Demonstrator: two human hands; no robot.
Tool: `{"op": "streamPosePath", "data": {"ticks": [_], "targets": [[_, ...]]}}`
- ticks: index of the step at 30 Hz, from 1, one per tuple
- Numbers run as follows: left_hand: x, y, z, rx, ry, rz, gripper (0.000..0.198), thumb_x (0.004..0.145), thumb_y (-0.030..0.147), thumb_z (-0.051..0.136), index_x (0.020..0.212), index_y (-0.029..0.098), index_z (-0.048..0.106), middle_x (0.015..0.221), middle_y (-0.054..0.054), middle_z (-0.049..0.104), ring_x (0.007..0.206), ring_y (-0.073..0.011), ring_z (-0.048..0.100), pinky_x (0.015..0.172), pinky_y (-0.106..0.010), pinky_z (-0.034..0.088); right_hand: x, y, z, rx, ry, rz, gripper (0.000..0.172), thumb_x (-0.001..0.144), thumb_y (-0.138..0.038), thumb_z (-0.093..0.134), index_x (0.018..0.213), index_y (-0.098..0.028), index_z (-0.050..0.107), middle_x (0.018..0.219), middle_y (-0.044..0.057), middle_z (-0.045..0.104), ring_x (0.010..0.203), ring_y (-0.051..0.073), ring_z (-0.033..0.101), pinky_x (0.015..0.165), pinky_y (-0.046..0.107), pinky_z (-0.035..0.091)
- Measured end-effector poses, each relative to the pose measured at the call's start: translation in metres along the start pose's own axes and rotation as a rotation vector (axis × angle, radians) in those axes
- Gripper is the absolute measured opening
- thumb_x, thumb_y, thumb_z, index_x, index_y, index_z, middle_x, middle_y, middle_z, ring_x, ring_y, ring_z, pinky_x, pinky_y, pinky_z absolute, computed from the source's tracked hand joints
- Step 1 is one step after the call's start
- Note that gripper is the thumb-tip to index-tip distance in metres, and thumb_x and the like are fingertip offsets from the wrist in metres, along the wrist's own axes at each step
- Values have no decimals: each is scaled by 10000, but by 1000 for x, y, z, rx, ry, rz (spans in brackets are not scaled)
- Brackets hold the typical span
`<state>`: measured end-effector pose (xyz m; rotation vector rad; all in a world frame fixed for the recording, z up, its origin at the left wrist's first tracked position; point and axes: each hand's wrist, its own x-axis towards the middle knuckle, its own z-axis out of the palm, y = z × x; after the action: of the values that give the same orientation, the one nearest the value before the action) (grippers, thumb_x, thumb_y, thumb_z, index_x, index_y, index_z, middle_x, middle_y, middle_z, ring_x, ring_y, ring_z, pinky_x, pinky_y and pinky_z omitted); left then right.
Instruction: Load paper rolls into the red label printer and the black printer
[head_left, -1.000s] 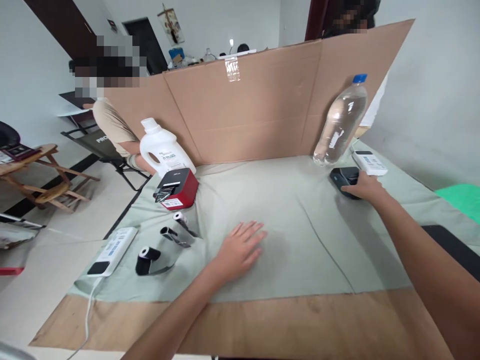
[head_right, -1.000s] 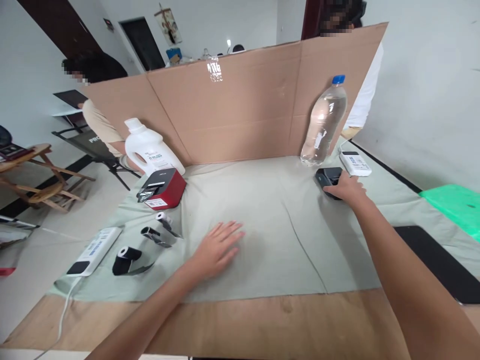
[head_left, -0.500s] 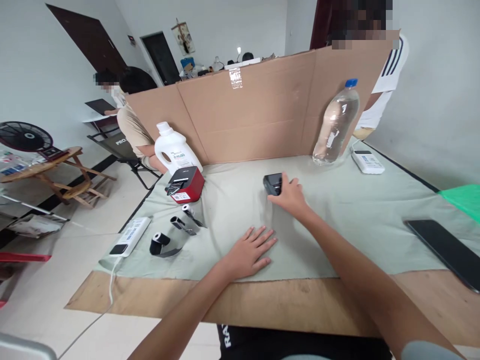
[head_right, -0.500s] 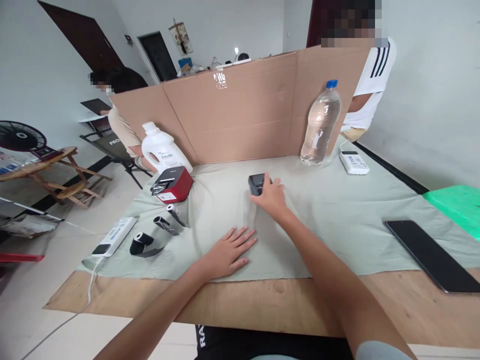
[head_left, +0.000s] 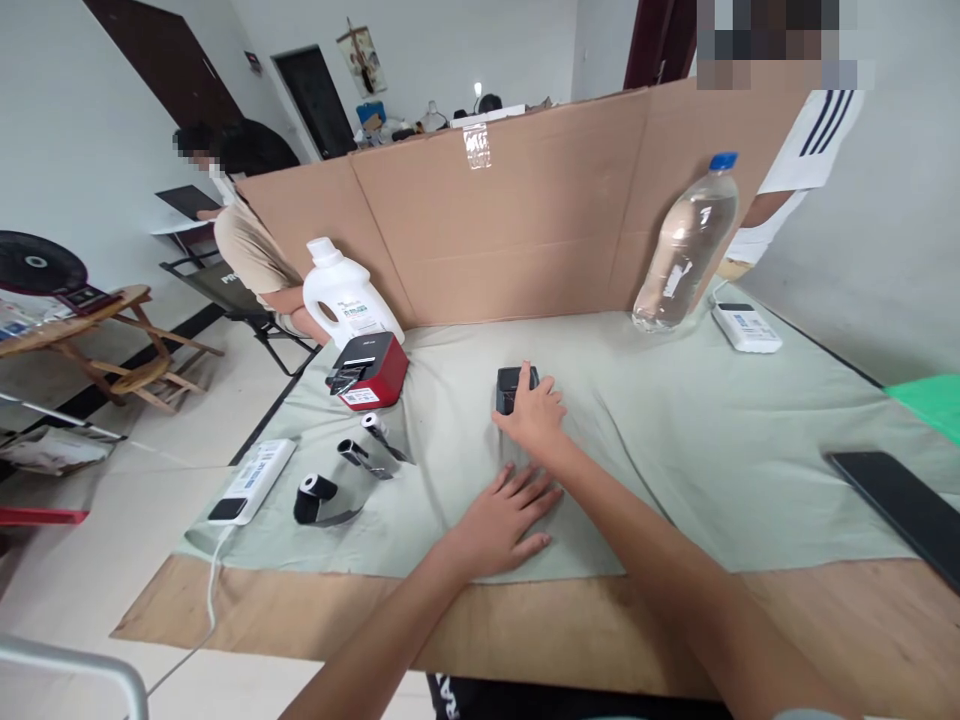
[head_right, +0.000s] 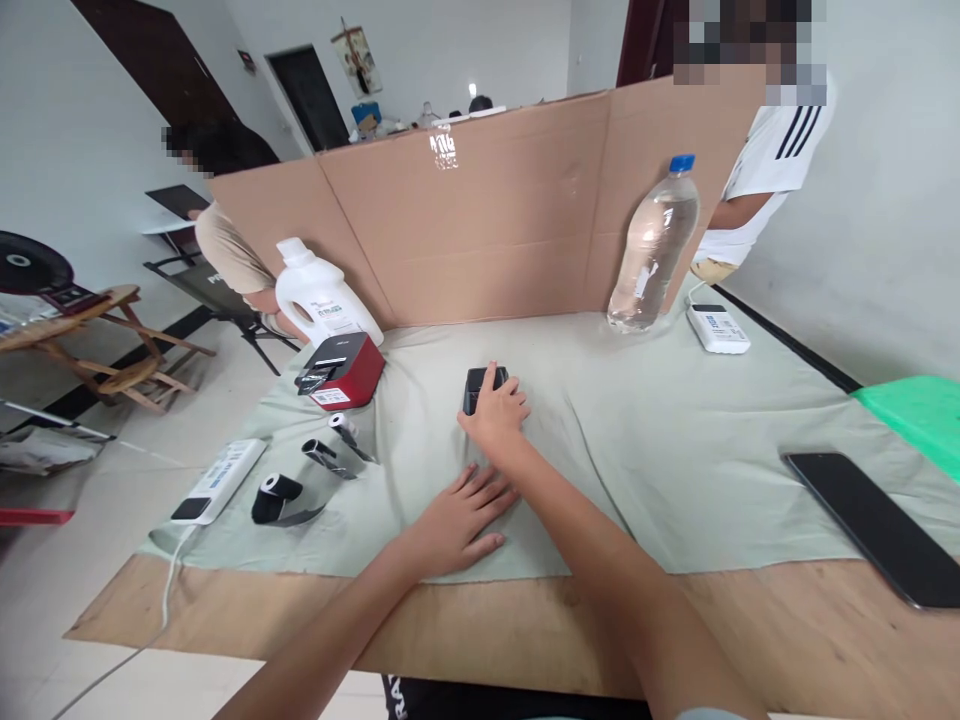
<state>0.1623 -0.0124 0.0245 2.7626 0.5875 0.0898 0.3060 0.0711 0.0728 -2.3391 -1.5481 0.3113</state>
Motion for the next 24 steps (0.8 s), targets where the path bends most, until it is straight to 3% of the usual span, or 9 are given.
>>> {"op": "streamPosePath", "data": {"ticks": [3,5,8,10,12,15,17,21,24], "targets": [[-4,2,-4,-60,5,16,630,1057,523,396,1629,283,285,1702,-36,282,1599,-296,199,1305,-569,151,8,16,-11,40,-15,-69,1133,784,-625,741,1665,-211,161,1376,278,430,1120,442,565,892,570,485],[-5,-2,-9,-139,53,9,600,1046,453,458,1610,289,335,1683,-39,332,1575,-276,279,1303,-530,207,20,37,-15,136,9,-163,1037,855,-656,634,1662,-190,179,1398,272,440,1185,446,548,964,586,461],[8,-25,-19,-292,329,-178,486,1021,298,487,1506,263,509,1553,-74,534,1440,-241,494,1218,-435,390,47,70,-10,381,40,-304,793,972,-546,437,1622,-118,287,1380,240,511,1260,368,541,1073,519,433],[29,-51,-26,-388,581,-402,415,998,227,475,1386,228,623,1335,-93,678,1234,-228,632,1083,-391,501,63,87,2,531,33,-333,691,989,-470,377,1580,-111,371,1371,211,557,1224,306,582,1098,477,436],[54,-80,-31,-445,713,-580,412,969,176,471,1332,185,667,1095,-87,712,1002,-209,670,950,-356,545,73,97,16,626,16,-344,637,988,-432,360,1553,-145,419,1383,181,588,1198,278,609,1110,476,439],[83,-113,-30,-474,677,-605,482,935,106,455,1368,157,660,951,-57,658,895,-186,634,913,-323,523,77,103,31,690,-2,-389,615,992,-417,356,1554,-177,427,1419,155,606,1297,270,577,1162,489,401],[91,-123,-24,-490,660,-582,510,939,90,423,1384,179,656,912,-39,621,872,-174,616,892,-301,511,77,105,36,711,-22,-399,617,995,-416,363,1562,-179,421,1447,151,599,1348,267,553,1182,488,386],[89,-125,-13,-445,653,-584,532,951,98,409,1421,207,631,910,-35,595,855,-173,598,865,-285,498,78,109,37,726,-54,-401,639,956,-368,440,1574,-209,411,1445,134,619,1292,271,608,1151,503,428],[86,-121,-13,-375,615,-619,546,962,110,390,1456,211,598,946,-50,611,875,-182,607,869,-284,495,79,112,33,712,-99,-435,778,860,-300,523,1612,-213,344,1479,141,598,1264,291,632,1133,527,444]]}}
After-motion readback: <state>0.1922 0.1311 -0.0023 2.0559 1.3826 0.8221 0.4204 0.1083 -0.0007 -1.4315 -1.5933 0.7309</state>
